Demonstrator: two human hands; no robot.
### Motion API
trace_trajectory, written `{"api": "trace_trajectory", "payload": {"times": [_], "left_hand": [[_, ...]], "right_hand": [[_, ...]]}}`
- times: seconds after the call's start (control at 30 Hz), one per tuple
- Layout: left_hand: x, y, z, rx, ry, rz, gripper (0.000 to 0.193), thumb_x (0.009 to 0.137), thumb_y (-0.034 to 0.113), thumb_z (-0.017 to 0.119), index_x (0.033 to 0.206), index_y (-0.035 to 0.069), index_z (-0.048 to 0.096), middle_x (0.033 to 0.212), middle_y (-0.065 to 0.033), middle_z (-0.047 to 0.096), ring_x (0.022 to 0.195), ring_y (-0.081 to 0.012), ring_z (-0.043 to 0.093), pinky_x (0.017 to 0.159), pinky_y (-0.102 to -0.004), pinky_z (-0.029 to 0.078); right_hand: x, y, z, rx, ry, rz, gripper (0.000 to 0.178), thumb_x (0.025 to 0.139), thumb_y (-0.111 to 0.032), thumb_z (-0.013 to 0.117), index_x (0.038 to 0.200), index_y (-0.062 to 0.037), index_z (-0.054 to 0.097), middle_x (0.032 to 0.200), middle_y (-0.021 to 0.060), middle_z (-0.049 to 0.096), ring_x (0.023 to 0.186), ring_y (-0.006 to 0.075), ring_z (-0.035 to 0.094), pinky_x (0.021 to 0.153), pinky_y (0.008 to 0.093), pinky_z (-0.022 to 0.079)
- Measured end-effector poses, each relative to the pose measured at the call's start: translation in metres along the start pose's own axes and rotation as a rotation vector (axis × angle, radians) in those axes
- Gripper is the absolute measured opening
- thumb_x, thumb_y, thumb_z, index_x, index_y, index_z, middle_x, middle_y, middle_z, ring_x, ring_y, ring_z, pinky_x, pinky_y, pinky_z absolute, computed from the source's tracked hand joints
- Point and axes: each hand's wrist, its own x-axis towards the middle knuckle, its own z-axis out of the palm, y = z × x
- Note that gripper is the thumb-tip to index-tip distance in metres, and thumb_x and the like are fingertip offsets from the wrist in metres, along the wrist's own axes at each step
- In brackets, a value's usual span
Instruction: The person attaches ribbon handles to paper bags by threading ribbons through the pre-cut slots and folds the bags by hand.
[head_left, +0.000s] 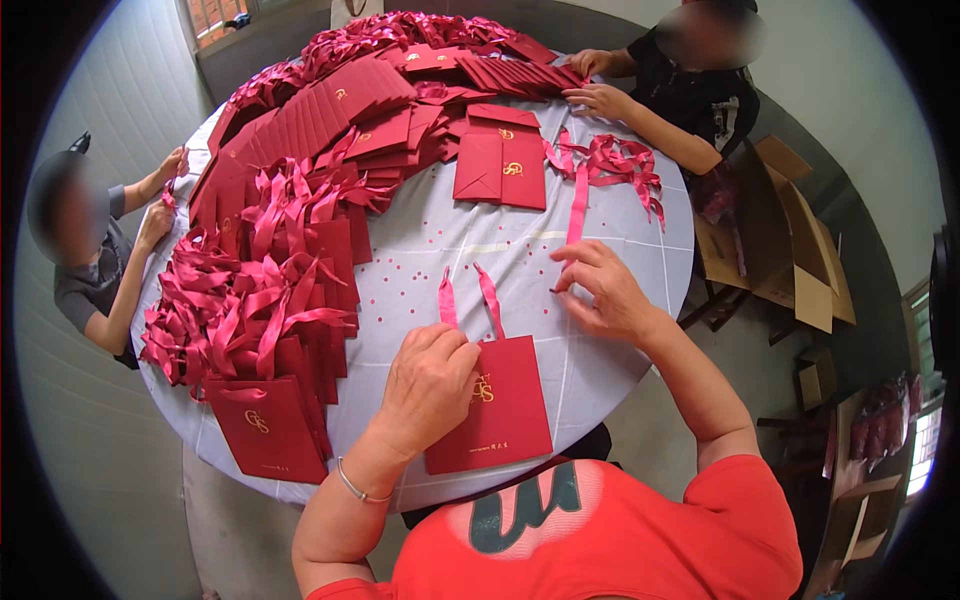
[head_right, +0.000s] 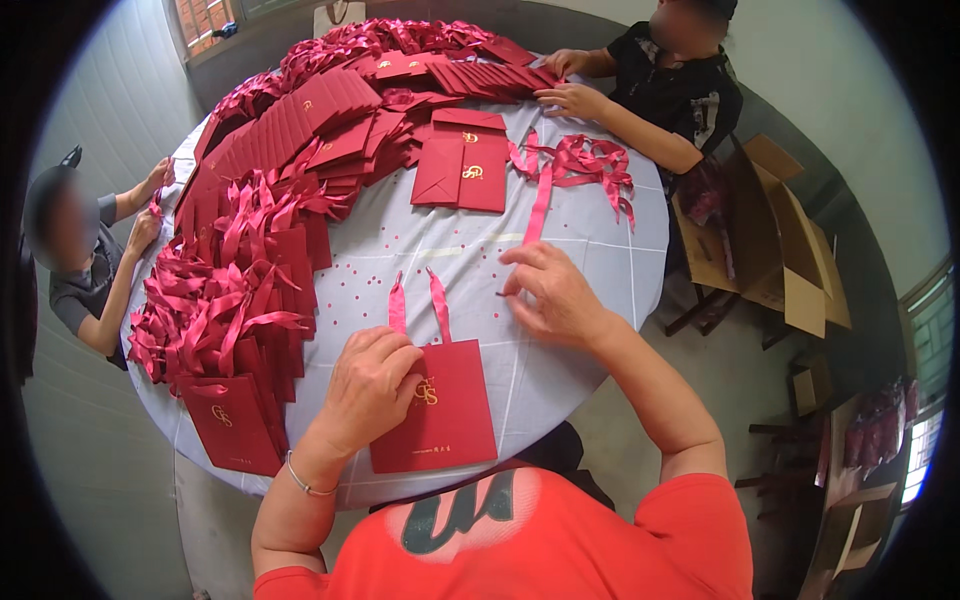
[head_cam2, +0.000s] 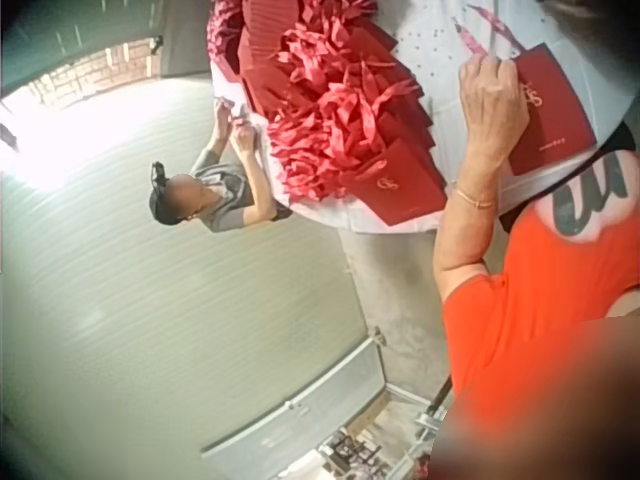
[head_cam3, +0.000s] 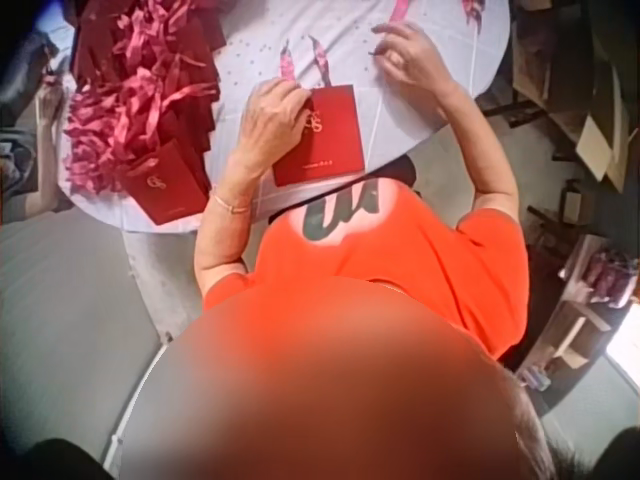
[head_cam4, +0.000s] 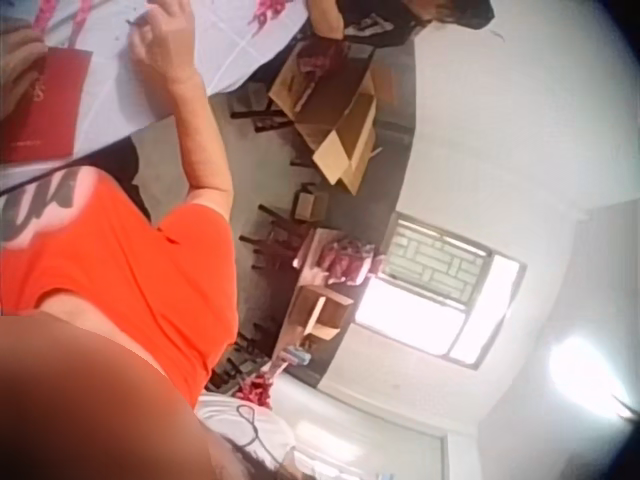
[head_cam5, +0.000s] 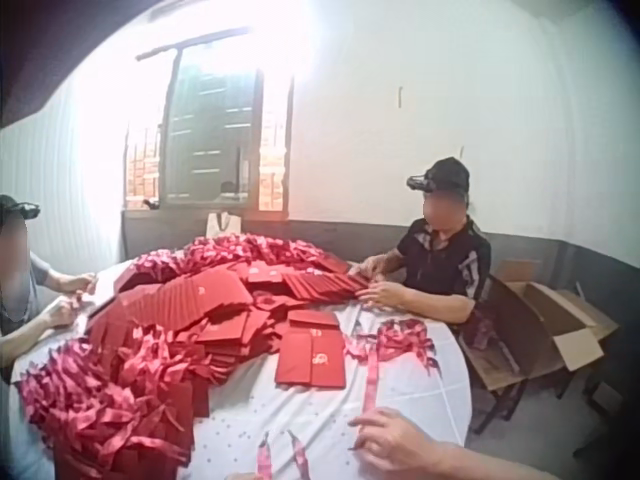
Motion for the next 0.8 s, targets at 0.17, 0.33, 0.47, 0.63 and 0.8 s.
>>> {"api": "trace_trajectory", "payload": {"times": [0.17, 0.33, 0.47, 0.63, 0.8], "left_hand": [[0.002, -0.001, -0.006, -0.009, -0.020, -0.104, 0.023, 0.068, 0.004, 0.074, 0.086, 0.004, 0.061, 0.083, -0.0124, 0.061, 0.085, -0.0329, 0.059, 0.080, -0.0412, 0.046], [0.003, -0.005, -0.008, -0.038, -0.069, -0.165, 0.023, 0.067, 0.006, 0.075, 0.085, 0.005, 0.060, 0.081, -0.0118, 0.062, 0.082, -0.0324, 0.060, 0.078, -0.0416, 0.046], [0.003, -0.006, -0.007, -0.050, -0.073, -0.132, 0.019, 0.068, 0.006, 0.072, 0.083, 0.004, 0.060, 0.081, -0.0119, 0.062, 0.084, -0.0317, 0.060, 0.078, -0.0413, 0.047], [0.004, -0.006, 0.000, -0.102, -0.133, -0.201, 0.021, 0.069, 0.005, 0.074, 0.086, 0.006, 0.062, 0.082, -0.0106, 0.064, 0.081, -0.0318, 0.063, 0.074, -0.0412, 0.049], [0.007, 0.000, 0.012, -0.093, -0.088, -0.183, 0.017, 0.073, 0.003, 0.069, 0.089, 0.005, 0.063, 0.082, -0.0113, 0.066, 0.079, -0.0321, 0.064, 0.070, -0.0422, 0.051]], "right_hand": [[0.004, -0.060, -0.003, 0.549, -0.229, 0.260, 0.008, 0.084, -0.004, 0.066, 0.091, -0.0014, 0.063, 0.089, 0.0124, 0.066, 0.078, 0.0243, 0.064, 0.070, 0.0347, 0.052], [-0.002, -0.083, 0.015, 0.610, -0.241, 0.321, 0.011, 0.085, -0.004, 0.069, 0.095, -0.0016, 0.065, 0.082, 0.0087, 0.066, 0.074, 0.0175, 0.064, 0.065, 0.0287, 0.051], [-0.015, -0.091, 0.034, 0.607, -0.169, 0.268, 0.009, 0.088, -0.003, 0.067, 0.097, 0.0001, 0.065, 0.085, 0.0080, 0.066, 0.076, 0.0116, 0.064, 0.067, 0.0265, 0.052], [-0.022, -0.095, 0.045, 1.000, -0.116, 0.676, 0.012, 0.096, -0.007, 0.060, 0.105, 0.0011, 0.062, 0.091, 0.0036, 0.067, 0.079, 0.0063, 0.061, 0.068, 0.0221, 0.051], [-0.025, -0.096, 0.048, 1.060, -0.067, 0.679, 0.013, 0.098, -0.008, 0.059, 0.108, 0.0005, 0.061, 0.091, 0.0036, 0.067, 0.077, 0.0061, 0.060, 0.066, 0.0208, 0.050]]}}
